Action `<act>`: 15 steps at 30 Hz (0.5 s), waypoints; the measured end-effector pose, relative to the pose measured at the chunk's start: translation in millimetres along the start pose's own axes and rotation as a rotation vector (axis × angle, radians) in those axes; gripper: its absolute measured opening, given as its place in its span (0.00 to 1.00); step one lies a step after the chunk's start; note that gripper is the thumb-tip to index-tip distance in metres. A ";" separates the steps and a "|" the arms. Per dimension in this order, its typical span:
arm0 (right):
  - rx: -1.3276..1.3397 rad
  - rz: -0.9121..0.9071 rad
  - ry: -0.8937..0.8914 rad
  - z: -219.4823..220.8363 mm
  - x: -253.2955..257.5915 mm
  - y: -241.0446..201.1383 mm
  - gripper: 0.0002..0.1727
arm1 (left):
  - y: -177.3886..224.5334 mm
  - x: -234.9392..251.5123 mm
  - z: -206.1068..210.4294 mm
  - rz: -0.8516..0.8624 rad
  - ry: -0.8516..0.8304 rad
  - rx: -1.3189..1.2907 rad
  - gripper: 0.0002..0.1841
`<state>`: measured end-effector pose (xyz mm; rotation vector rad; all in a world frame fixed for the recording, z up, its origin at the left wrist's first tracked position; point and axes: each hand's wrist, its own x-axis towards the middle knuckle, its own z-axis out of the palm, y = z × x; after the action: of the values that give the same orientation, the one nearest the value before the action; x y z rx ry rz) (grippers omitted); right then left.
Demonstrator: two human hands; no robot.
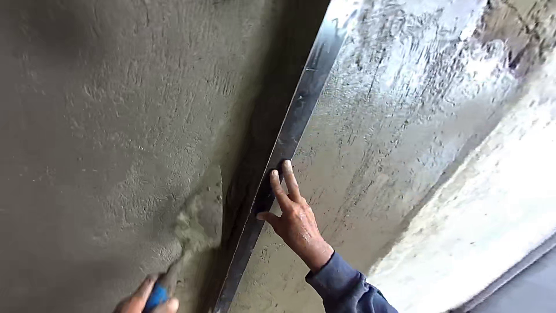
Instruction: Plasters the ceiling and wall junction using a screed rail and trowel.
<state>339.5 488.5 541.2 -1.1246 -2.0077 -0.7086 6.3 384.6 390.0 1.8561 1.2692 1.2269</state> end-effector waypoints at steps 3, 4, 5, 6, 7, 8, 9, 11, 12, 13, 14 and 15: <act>-0.015 0.006 -0.003 -0.5 1.1 -1.6 0.61 | 13.8 49.2 -32.3 0.172 0.209 0.459 0.33; -0.019 0.008 -0.005 -0.7 0.5 -2.5 0.61 | 20.8 64.9 -40.2 0.225 0.279 0.597 0.33; -0.020 0.008 -0.007 -1.0 -0.3 -3.1 0.60 | 33.3 78.3 -49.2 0.248 0.308 0.691 0.33; -0.018 0.006 -0.003 -1.2 -0.3 -3.3 0.60 | 47.7 90.4 -58.3 0.262 0.318 0.757 0.33; -0.017 0.007 0.000 -2.0 -0.2 -3.8 0.59 | 61.4 100.7 -66.1 0.276 0.320 0.810 0.31; -0.017 0.008 -0.007 -3.7 -0.7 -4.8 0.58 | 72.5 108.9 -72.2 0.286 0.314 0.853 0.29; -0.015 0.010 -0.018 -6.2 -1.4 -6.5 0.58 | 79.8 114.8 -77.0 0.301 0.298 0.889 0.27; 0.005 0.008 -0.028 -7.0 -0.6 -6.7 0.59 | 79.6 119.3 -80.5 0.351 0.260 0.953 0.26; 0.003 0.002 -0.020 -4.0 0.5 -4.0 0.60 | 74.3 118.3 -79.7 0.362 0.231 0.968 0.26; 0.004 -0.005 -0.015 -2.2 0.8 -2.0 0.60 | 65.6 115.7 -77.9 0.366 0.203 0.982 0.26; 0.003 -0.011 -0.015 -1.7 1.1 -1.5 0.60 | 55.6 111.8 -76.4 0.371 0.181 0.997 0.25; 0.003 -0.011 -0.014 -2.0 1.8 -2.0 0.61 | 46.1 107.7 -75.6 0.382 0.156 1.006 0.23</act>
<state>337.7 487.0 543.5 -1.1209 -2.0279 -0.7051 -30.3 463.2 499.2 2.8468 1.8947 0.9785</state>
